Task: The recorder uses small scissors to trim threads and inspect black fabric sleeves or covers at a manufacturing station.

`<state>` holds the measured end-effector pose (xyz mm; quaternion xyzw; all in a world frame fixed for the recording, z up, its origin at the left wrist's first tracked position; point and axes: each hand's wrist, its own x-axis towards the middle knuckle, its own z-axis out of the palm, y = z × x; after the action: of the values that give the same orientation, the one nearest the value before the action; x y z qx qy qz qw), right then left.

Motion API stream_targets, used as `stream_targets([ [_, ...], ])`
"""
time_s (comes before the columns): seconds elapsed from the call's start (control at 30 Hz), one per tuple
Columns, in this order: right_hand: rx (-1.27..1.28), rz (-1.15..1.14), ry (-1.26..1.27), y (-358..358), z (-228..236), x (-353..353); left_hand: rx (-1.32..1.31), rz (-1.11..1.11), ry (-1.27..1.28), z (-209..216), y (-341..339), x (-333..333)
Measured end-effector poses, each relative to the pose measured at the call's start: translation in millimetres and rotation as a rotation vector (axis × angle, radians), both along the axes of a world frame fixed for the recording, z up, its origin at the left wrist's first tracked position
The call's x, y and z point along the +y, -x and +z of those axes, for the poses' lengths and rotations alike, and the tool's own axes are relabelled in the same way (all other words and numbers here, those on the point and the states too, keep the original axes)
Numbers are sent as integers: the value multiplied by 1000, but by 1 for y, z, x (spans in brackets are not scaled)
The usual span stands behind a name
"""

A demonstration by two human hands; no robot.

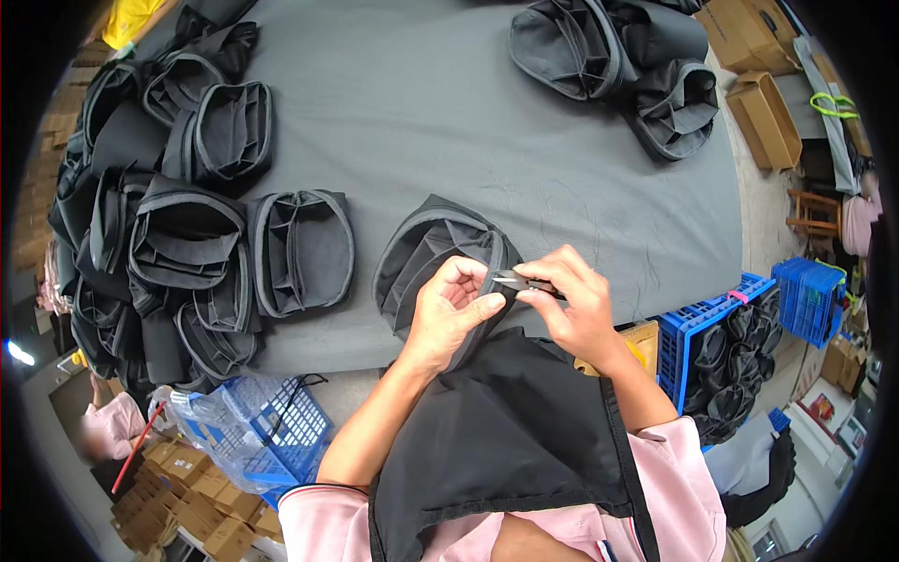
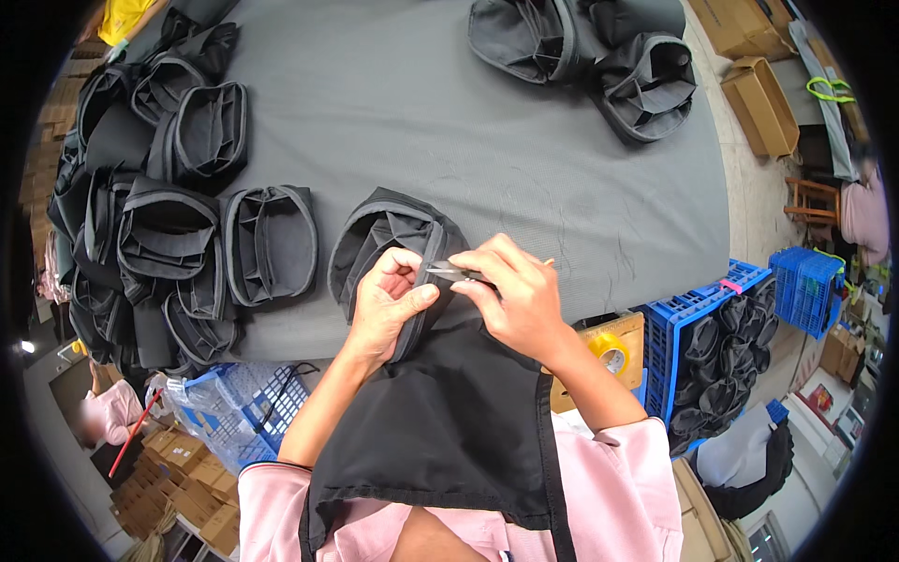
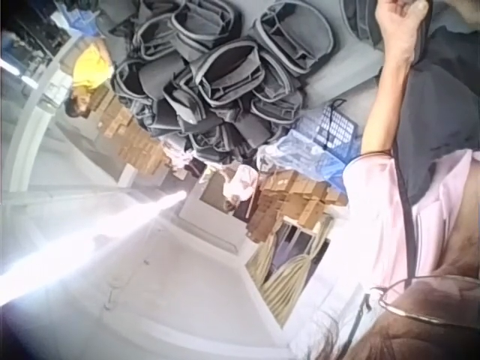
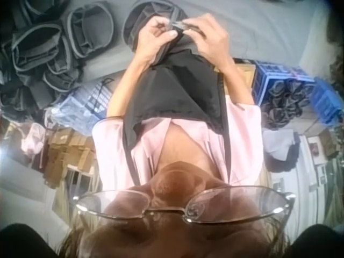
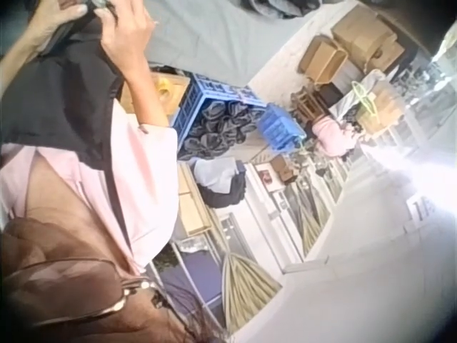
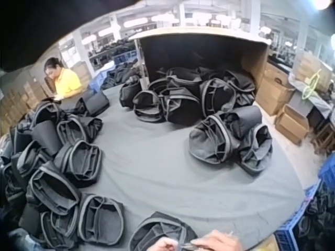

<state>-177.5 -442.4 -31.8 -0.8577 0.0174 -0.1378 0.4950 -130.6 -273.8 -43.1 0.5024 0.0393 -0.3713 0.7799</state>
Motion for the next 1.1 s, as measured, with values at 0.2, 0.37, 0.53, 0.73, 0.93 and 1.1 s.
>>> stream_targets([
  [0.2,60,93,-306,-3,9,8,-50,59,26,3,7,17],
  [0.37,361,95,-824,3,5,8,179,-16,-213,5,2,15],
  [0.53,304,17,-435,9,1,-1,224,16,-144,16,3,8],
  [0.73,256,113,-340,0,1,-3,226,-71,-122,11,4,15],
  [0.93,174,145,-112,-3,5,-7,173,17,-121,17,6,7],
  [1.1,112,109,-23,-2,11,-9,201,63,-153,13,8,10],
])
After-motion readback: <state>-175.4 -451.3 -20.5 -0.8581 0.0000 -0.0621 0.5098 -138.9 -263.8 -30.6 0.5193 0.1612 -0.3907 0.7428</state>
